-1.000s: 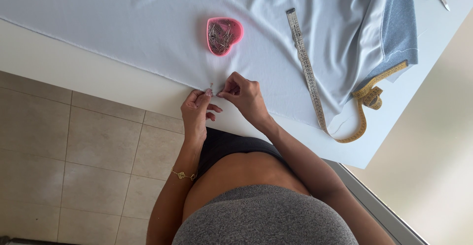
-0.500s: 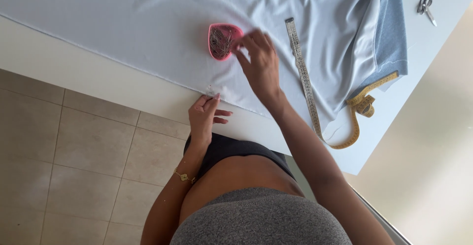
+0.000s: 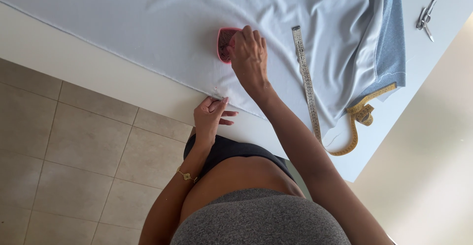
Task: The person measures a light blue fabric on a white table using a measuring tape and ruler. They then pick up pins from a pink heart-shaped container and insert them into the fabric along the measured edge to secure it.
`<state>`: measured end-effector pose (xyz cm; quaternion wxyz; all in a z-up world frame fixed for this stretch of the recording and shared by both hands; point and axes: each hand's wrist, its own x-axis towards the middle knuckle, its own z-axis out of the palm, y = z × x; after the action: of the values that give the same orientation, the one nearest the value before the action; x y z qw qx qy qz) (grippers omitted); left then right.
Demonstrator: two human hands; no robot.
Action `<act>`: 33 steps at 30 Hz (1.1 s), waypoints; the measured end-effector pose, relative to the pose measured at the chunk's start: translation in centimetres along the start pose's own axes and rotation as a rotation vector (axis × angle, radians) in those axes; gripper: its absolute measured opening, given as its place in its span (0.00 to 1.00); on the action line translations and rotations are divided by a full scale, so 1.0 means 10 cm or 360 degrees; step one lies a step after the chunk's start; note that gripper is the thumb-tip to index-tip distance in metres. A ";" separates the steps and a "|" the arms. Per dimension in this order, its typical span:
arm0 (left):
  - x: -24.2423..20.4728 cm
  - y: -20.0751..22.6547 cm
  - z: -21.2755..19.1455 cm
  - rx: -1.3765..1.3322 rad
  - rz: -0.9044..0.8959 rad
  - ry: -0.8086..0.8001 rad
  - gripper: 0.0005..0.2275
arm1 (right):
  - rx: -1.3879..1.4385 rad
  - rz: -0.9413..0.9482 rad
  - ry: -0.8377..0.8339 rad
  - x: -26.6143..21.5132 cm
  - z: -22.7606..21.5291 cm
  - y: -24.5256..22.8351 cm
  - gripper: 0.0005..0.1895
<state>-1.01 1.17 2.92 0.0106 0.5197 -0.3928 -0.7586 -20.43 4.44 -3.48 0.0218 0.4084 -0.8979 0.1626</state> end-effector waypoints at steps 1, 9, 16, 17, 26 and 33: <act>0.01 -0.01 0.00 0.0001 0.0000 -0.0005 0.11 | 0.0127 0.0036 -0.0003 0.00 -0.01 0.00 0.13; 0.00 0.01 -0.01 0.0013 0.0001 -0.0020 0.10 | 0.0835 0.0278 -0.0143 0.07 -0.46 -0.09 0.06; 0.03 -0.06 -0.02 0.0010 0.0013 -0.0023 0.10 | 0.1153 0.0346 -0.0088 0.05 -0.62 -0.14 0.11; 0.03 -0.05 -0.01 0.0014 0.0013 -0.0024 0.10 | 0.1154 0.0350 -0.0084 0.04 -0.63 -0.13 0.11; 0.02 -0.21 0.11 0.0049 -0.0048 -0.0046 0.16 | 0.1295 0.0553 0.0059 -0.10 -0.79 -0.08 0.06; 0.27 -0.69 -0.01 -0.0004 0.0034 -0.0137 0.18 | 0.1746 0.0818 -0.0465 -0.94 -0.81 -0.05 0.02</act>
<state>0.50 4.75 -3.37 0.0024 0.4824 -0.3975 -0.7806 -14.54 13.42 2.71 -0.3541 0.1489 -0.7469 0.5428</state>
